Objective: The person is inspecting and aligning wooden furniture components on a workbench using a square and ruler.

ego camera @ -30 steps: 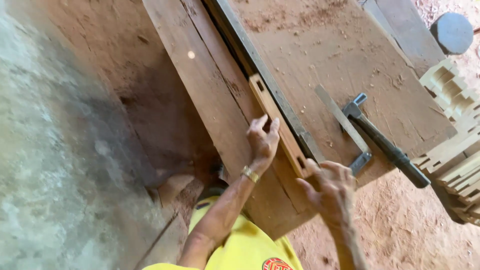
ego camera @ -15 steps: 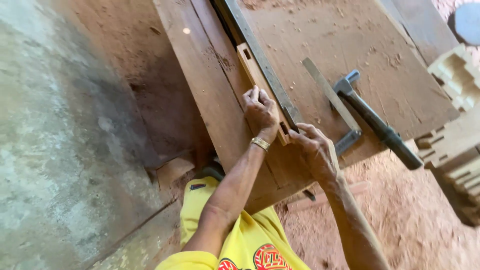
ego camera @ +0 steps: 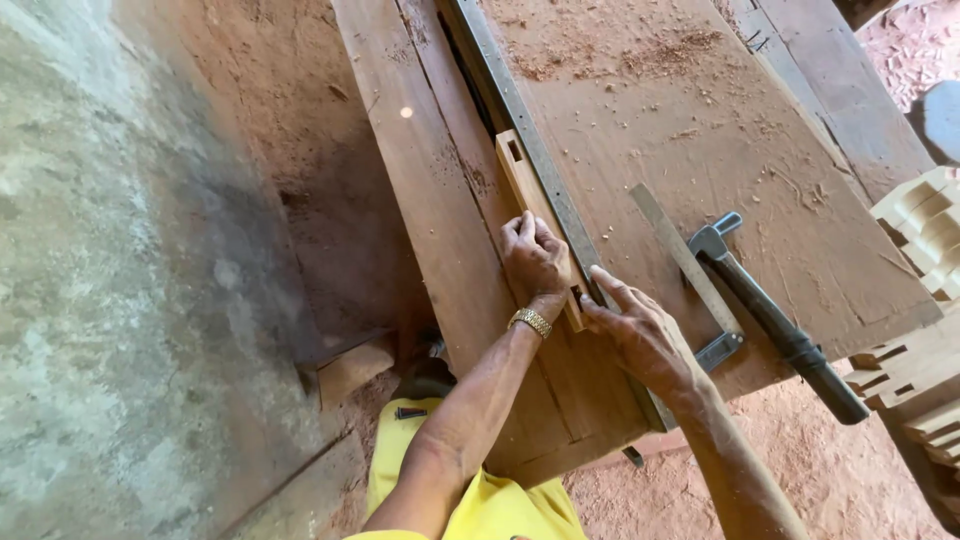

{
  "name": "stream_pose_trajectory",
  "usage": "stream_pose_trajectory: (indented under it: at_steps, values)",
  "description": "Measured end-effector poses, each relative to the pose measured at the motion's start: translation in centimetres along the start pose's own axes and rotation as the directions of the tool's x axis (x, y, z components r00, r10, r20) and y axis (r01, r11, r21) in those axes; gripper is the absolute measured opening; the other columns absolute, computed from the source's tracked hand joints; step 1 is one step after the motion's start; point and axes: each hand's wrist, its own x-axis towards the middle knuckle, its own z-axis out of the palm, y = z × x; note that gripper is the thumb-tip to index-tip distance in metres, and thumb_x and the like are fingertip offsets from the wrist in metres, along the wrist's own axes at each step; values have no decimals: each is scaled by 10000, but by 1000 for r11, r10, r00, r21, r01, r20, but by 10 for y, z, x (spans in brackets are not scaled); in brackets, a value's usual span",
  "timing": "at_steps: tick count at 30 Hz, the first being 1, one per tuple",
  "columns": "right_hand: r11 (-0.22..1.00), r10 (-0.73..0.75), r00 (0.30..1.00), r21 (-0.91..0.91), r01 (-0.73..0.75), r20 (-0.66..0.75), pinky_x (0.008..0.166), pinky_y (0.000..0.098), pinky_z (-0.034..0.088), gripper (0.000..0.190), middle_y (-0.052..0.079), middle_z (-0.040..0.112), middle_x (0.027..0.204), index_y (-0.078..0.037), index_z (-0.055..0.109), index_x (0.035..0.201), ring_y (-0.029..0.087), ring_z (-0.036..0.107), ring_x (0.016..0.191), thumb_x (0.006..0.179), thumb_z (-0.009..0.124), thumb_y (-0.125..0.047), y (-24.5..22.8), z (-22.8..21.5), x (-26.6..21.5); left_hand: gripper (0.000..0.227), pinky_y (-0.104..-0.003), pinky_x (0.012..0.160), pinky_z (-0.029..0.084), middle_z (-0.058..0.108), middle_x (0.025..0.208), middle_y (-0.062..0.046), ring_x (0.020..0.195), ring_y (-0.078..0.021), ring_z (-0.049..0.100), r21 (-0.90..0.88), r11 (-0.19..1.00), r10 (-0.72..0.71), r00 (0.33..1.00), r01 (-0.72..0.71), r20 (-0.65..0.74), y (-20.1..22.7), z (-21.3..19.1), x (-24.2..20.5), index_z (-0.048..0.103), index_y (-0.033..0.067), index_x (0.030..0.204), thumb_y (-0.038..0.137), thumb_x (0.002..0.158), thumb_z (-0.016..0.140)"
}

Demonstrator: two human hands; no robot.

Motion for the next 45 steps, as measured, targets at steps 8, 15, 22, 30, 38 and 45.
stream_pose_trajectory:
  at_steps: [8, 15, 22, 30, 38, 45]
  values:
    - [969, -49, 999, -243, 44, -13, 1074, 446, 468, 262, -29, 671, 1337, -290, 726, 1179, 298, 554, 1358, 951, 611, -350, 4, 12, 26, 279, -370, 809, 595, 681, 998, -121, 927, -308, 716, 0, 998, 65, 997, -65, -35, 2, 11, 25, 770, 57, 1150, 144, 939, 610]
    - [993, -33, 999, -115, 31, -19, 1040, 475, 517, 267, 50, 685, 1341, -204, 740, 1181, 353, 560, 1354, 950, 616, -248, 15, 26, 42, 263, -432, 779, 594, 676, 979, -173, 906, -365, 707, -4, 996, 91, 996, -91, -11, 13, 3, 44, 767, 7, 1120, 109, 923, 625]
    - [1000, 10, 1000, -18, -10, 5, 998, 519, 545, 325, 133, 664, 1367, -172, 722, 1242, 394, 570, 1328, 942, 619, -246, 27, 37, 58, 259, -408, 774, 599, 676, 977, -163, 908, -355, 711, -20, 998, 62, 998, -63, -32, 3, 26, 62, 770, 25, 1125, 105, 928, 622]
    - [998, 53, 999, -18, -53, 13, 999, 509, 547, 336, 116, 669, 1367, -207, 721, 1260, 361, 585, 1320, 964, 601, -311, 28, 41, 76, 265, -410, 796, 591, 668, 982, -162, 913, -358, 705, -16, 997, 70, 997, -70, -23, 1, 36, 80, 766, 14, 1127, 102, 923, 621]
    - [997, -10, 998, -83, 4, -63, 954, 489, 577, 271, 124, 707, 1294, -203, 743, 1206, 353, 633, 1260, 988, 604, -286, 29, 42, 94, 253, -440, 791, 581, 667, 988, -172, 913, -373, 697, -7, 996, 94, 995, -94, -22, -2, 44, 93, 763, 2, 1117, 94, 923, 630]
    - [987, -7, 996, -163, -8, -88, 929, 452, 590, 239, 60, 740, 1231, -299, 760, 1158, 293, 665, 1226, 946, 654, -332, 24, 36, 113, 257, -418, 787, 577, 660, 972, -182, 894, -373, 693, -52, 992, 115, 993, -116, -26, -2, 47, 103, 759, -14, 1112, 71, 914, 617]
